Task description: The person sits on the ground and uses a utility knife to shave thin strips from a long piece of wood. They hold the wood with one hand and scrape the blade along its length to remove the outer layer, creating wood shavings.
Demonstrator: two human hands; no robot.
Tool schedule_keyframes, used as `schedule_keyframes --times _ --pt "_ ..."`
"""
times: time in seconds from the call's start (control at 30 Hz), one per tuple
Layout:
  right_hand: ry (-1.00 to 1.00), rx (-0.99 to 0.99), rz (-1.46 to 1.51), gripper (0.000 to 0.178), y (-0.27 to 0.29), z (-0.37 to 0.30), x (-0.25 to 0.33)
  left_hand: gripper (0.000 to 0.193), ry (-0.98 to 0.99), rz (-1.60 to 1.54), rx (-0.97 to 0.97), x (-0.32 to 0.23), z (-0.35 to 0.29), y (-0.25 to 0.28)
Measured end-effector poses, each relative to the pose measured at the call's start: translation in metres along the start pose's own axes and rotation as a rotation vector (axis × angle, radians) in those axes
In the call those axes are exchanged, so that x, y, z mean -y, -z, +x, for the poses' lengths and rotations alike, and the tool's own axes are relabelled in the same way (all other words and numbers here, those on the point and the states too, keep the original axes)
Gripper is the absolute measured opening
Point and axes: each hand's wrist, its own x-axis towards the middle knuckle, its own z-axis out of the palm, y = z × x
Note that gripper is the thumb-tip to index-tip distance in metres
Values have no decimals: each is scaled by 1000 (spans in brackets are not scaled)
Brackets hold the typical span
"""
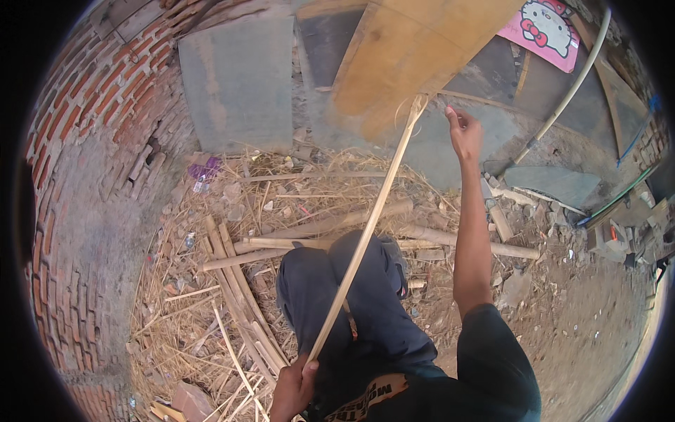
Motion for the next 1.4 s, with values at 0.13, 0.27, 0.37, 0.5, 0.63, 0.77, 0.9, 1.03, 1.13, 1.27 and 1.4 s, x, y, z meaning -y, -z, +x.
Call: schedule_keyframes --times 0.13,0.27,0.37,0.5,0.63,0.77,0.9,1.03,1.13,1.27,1.4 --pt "-86 104 10 48 13 27 -78 44 29 -127 87 10 -5 6" --pt "-161 320 103 48 7 -15 -78 50 27 -233 88 41 21 7" --pt "-411 326 356 47 11 -42 -37 50 26 -249 15 33 37 13" --pt "-213 240 411 48 12 -59 16 46 -60 -173 -97 47 52 13" --pt "-83 271 501 46 16 -65 71 40 -67 21 -185 37 52 20" --pt "-168 377 624 46 14 -70 108 26 -94 133 -293 33 50 20" --pt "-364 488 747 44 2 -69 105 22 -89 199 -340 31 48 18" --pt "-443 494 891 30 -8 -72 98 27 -71 280 -365 39 48 17" --pt "-459 485 929 29 -9 -76 101 31 -67 304 -386 47 49 16" --pt "-415 439 905 27 -11 -80 97 31 -55 319 -394 47 51 18" --pt "-353 353 801 24 -20 -86 91 30 -78 302 -417 48 53 12"
